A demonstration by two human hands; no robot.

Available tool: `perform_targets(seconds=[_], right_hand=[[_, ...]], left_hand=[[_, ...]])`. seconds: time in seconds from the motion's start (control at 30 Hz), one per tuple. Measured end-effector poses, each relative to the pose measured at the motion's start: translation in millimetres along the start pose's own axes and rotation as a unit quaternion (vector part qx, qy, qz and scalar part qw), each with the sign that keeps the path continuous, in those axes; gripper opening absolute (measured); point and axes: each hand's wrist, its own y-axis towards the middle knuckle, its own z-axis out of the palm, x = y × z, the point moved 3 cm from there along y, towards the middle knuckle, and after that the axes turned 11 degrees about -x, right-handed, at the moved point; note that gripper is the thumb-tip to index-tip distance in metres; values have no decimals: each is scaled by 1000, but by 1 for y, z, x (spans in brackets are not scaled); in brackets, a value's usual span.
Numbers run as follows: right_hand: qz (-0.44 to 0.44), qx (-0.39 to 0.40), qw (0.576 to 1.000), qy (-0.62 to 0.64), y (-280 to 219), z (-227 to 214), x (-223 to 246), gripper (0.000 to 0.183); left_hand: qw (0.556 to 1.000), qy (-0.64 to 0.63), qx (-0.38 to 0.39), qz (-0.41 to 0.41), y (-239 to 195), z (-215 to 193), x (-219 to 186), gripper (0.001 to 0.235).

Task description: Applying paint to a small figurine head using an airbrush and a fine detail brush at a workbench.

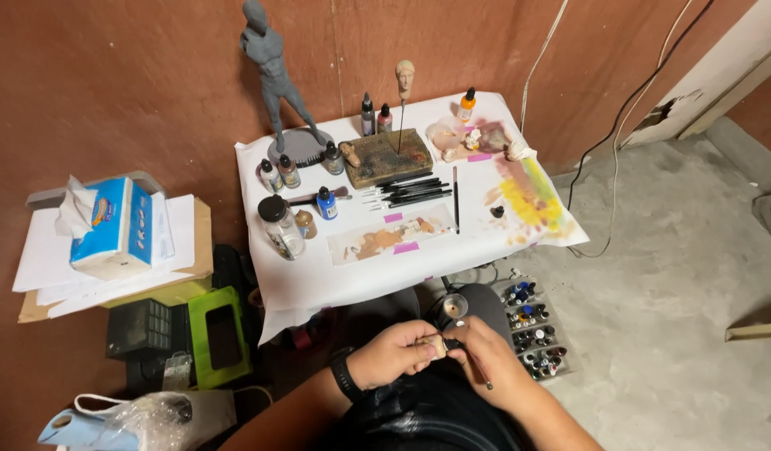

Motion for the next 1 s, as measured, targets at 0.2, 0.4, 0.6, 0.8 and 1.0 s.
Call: perform_targets(seconds=[0.2,0.4,0.6,0.8,1.0], right_hand=[[3,-48,997,-60,9,-4,-19,50],[50,-34,998,-21,6,12,-24,37],[70,-22,996,-46,3,10,-25,56],[108,-12,994,3,4,14,-20,23],[112,-14,994,3,3,15,-30,26]], left_hand=[[954,180,-101,218,-7,1,-24,27],[919,258,-129,269,-13,-2,-33,37],[917,274,-134,255,-15,-3,-30,36],[917,278,-144,247,-12,-5,-27,38],[894,283,-144,316,-12,-5,-29,39]])
